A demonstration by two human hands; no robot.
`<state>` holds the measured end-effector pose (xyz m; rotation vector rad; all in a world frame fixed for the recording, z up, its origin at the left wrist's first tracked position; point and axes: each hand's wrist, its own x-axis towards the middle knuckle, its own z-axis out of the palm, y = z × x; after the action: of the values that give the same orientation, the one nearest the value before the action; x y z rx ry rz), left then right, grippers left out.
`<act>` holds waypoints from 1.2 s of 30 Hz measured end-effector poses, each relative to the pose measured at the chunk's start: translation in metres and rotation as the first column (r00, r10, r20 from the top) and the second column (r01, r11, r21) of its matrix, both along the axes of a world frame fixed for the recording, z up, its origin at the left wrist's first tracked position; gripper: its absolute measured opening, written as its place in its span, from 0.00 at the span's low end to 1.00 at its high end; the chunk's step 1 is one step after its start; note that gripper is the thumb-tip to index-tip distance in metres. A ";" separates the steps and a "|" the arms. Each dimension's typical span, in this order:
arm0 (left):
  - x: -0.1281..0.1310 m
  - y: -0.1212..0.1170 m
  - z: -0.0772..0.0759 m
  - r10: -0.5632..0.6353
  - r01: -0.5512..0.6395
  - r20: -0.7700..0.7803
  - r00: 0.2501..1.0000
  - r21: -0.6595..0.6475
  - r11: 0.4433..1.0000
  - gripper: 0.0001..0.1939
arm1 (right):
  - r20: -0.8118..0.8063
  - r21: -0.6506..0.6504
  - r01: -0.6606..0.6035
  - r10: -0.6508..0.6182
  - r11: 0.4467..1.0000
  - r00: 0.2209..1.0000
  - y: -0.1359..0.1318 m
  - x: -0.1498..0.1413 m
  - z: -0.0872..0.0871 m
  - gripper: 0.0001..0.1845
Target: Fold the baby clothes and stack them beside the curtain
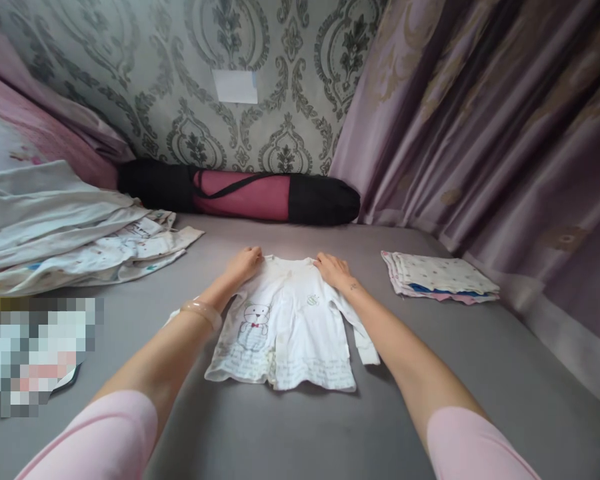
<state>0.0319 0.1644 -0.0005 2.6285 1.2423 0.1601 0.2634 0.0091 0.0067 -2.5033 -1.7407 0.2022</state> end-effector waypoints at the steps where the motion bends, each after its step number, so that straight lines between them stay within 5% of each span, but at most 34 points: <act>1: 0.003 0.003 0.000 0.010 -0.010 -0.008 1.000 -0.014 1.000 0.15 | -0.028 -0.006 0.008 -0.008 1.000 1.000 0.004 0.001 0.000 0.18; 8: 0.024 0.006 0.004 0.050 -0.047 0.026 0.998 -0.095 0.994 0.14 | -0.119 -0.028 -0.019 0.015 0.999 0.993 0.033 -0.002 0.004 0.15; 20: 0.027 -0.010 -0.022 0.224 -0.215 0.260 0.939 -0.063 0.975 0.15 | -0.127 0.195 0.261 -0.240 0.945 0.962 0.023 -0.020 -0.025 0.14; 28: 0.028 -0.022 -0.019 0.209 -0.236 0.186 0.960 0.138 0.962 0.15 | 0.018 0.366 0.195 -0.216 0.910 0.976 0.022 -0.030 -0.031 0.11; 32: 0.034 -0.025 -0.017 0.055 -0.077 0.088 0.995 0.276 0.958 0.13 | 0.072 0.276 0.092 -0.116 0.957 0.991 0.026 -0.030 -0.031 0.13; 36: 0.038 -0.029 -0.014 -0.023 0.029 -0.027 0.999 0.241 0.970 0.18 | 0.063 0.194 0.069 -0.083 0.979 0.995 0.025 -0.032 -0.026 0.19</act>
<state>0.0697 0.1354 -0.0141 2.8580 1.2676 0.2935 0.2311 0.0337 -0.0195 -2.4583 -1.5995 -0.0576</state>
